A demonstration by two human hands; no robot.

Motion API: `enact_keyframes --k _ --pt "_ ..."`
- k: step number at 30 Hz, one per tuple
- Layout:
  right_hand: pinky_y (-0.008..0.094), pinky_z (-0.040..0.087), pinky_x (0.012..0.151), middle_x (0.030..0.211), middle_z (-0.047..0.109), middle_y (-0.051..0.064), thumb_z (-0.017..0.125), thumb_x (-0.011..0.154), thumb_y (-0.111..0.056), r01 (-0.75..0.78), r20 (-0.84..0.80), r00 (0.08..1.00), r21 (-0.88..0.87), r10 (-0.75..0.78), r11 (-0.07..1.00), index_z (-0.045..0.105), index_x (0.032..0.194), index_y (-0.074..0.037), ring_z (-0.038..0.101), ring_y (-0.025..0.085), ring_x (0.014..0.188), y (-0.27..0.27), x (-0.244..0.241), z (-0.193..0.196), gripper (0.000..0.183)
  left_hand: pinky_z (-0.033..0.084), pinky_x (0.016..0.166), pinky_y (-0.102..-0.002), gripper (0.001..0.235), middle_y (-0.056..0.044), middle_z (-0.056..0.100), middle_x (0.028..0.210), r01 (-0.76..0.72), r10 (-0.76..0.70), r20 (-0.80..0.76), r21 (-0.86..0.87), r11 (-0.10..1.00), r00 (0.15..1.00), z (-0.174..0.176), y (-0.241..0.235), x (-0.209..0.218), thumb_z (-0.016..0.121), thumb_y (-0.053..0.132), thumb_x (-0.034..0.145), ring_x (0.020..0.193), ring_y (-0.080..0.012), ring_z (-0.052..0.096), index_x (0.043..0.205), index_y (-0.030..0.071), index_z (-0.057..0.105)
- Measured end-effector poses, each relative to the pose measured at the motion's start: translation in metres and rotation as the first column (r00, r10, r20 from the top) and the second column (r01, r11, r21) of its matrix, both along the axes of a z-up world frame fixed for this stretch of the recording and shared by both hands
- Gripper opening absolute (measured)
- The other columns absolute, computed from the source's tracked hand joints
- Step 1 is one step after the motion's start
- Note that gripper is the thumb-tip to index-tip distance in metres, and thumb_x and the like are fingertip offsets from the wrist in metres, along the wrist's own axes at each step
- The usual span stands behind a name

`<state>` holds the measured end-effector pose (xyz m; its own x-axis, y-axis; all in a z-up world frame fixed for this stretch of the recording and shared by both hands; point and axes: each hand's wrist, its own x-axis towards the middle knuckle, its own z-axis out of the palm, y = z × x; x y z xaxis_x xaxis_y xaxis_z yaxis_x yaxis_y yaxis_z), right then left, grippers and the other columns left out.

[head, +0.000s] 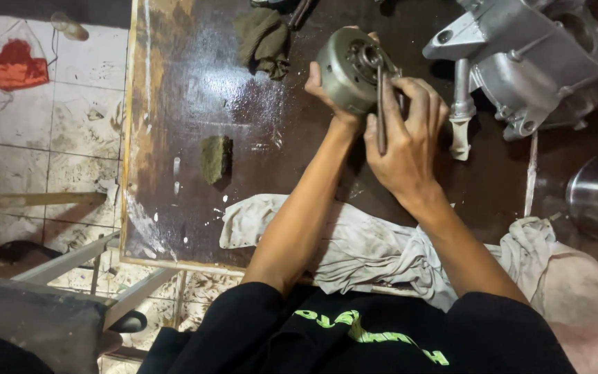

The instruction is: Cleaning a motorcycle engine flywheel with a cloth and a scraper tool.

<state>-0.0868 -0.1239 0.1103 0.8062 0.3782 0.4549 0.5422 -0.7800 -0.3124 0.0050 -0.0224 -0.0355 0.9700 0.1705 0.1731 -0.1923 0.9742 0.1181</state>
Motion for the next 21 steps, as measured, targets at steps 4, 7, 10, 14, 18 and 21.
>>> enact_keyframes --k 4,7,10,14,18,21 --pt "0.053 0.031 0.116 0.147 0.051 0.023 0.072 0.106 -0.024 -0.138 0.144 0.979 -0.057 0.145 0.989 0.055 0.157 -0.009 0.045 0.038 0.139 0.012 0.012 -0.006 0.056 0.050 0.099 -0.044 0.093 -0.018 0.057 0.136 -0.061 0.081 -0.054 0.307 0.950 0.995 -0.029 -0.008 0.000 0.034 0.082 0.095 0.119 -0.0300 0.058 0.146 0.005 0.048" --pt "0.052 0.030 0.119 0.153 0.050 0.018 0.075 0.100 -0.028 -0.180 0.144 0.968 -0.170 0.205 0.969 0.058 0.158 -0.020 0.043 0.037 0.145 0.016 0.014 0.014 0.061 0.045 0.106 -0.042 0.093 -0.014 0.058 0.136 -0.122 0.173 -0.009 0.675 0.727 0.985 -0.056 -0.021 0.006 0.034 0.083 0.096 0.123 -0.0272 0.057 0.147 0.006 0.048" --pt "0.050 0.029 0.121 0.161 0.046 0.014 0.077 0.105 -0.027 -0.123 0.158 0.974 -0.244 0.164 0.962 0.059 0.158 -0.020 0.038 0.033 0.152 0.002 0.005 0.012 0.057 0.041 0.112 -0.040 0.093 -0.011 0.059 0.136 -0.157 0.235 0.072 0.916 0.369 0.969 -0.085 -0.032 0.011 0.033 0.084 0.097 0.127 -0.0244 0.056 0.147 0.007 0.048" --pt "0.054 0.036 0.113 0.152 0.052 0.017 0.075 0.099 -0.024 -0.196 0.134 0.964 -0.217 0.228 0.956 0.064 0.148 -0.020 0.048 0.037 0.140 -0.043 -0.006 0.018 0.050 0.057 0.079 -0.049 0.096 -0.019 0.065 0.123 0.092 -0.079 -0.109 0.120 0.989 0.991 -0.025 -0.011 0.008 0.032 0.085 0.098 0.099 -0.0329 0.067 0.136 0.000 0.057" --pt "0.043 0.052 0.110 0.136 0.062 0.016 0.058 0.098 -0.002 0.070 -0.140 0.989 0.202 -0.042 0.977 0.061 0.126 -0.001 0.063 0.030 0.125 -0.100 -0.025 0.072 0.028 0.057 0.059 -0.046 0.110 -0.018 0.067 0.113 0.354 -0.331 -0.250 0.052 0.934 0.910 0.037 0.004 -0.009 0.024 0.096 0.084 0.082 -0.0372 0.071 0.130 0.002 0.056" --pt "0.037 0.052 0.105 0.129 0.062 0.014 0.054 0.099 0.001 0.299 -0.243 0.946 0.405 -0.213 0.864 0.059 0.126 0.004 0.062 0.025 0.120 -0.144 -0.044 0.090 0.028 0.058 0.063 -0.048 0.104 -0.020 0.063 0.121 0.372 -0.361 -0.204 0.014 0.928 0.910 0.044 0.008 -0.013 0.026 0.093 0.085 0.085 -0.0393 0.068 0.135 0.007 0.053"
